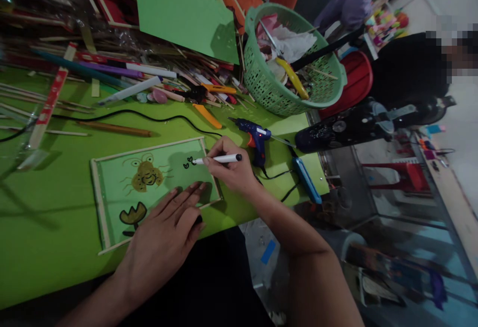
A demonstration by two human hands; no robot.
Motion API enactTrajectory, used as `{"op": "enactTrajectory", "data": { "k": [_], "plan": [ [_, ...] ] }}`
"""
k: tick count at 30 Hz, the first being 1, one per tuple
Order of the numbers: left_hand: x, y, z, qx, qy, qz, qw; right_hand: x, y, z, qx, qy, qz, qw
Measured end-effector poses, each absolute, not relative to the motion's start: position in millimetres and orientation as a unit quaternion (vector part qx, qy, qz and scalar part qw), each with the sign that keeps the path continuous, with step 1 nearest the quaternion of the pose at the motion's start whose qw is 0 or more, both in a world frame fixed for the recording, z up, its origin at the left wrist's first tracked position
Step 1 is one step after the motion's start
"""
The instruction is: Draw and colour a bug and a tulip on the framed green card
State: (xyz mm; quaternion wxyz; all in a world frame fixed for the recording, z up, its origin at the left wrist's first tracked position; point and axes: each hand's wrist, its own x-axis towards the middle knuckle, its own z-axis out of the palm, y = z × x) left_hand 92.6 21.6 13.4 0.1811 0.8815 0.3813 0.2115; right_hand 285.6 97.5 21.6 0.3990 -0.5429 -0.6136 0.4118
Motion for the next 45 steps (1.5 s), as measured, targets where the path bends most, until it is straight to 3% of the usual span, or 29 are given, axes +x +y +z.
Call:
{"op": "enactTrajectory", "data": {
  "k": [25,37,45],
  "plan": [
    [92.5,22.0,13.8,0.881,0.384,0.208,0.182,286.0,97.0,20.0,-0.542,-0.610,0.406,0.411],
    [92.6,21.5,13.1,0.883,0.382,0.202,0.180,287.8,99.6,22.3,-0.520,-0.588,0.402,0.471],
    [92.4,21.7,12.7,0.884,0.381,0.205,0.178,286.0,101.6,23.1,-0.504,-0.622,0.412,0.436]
  ]
}}
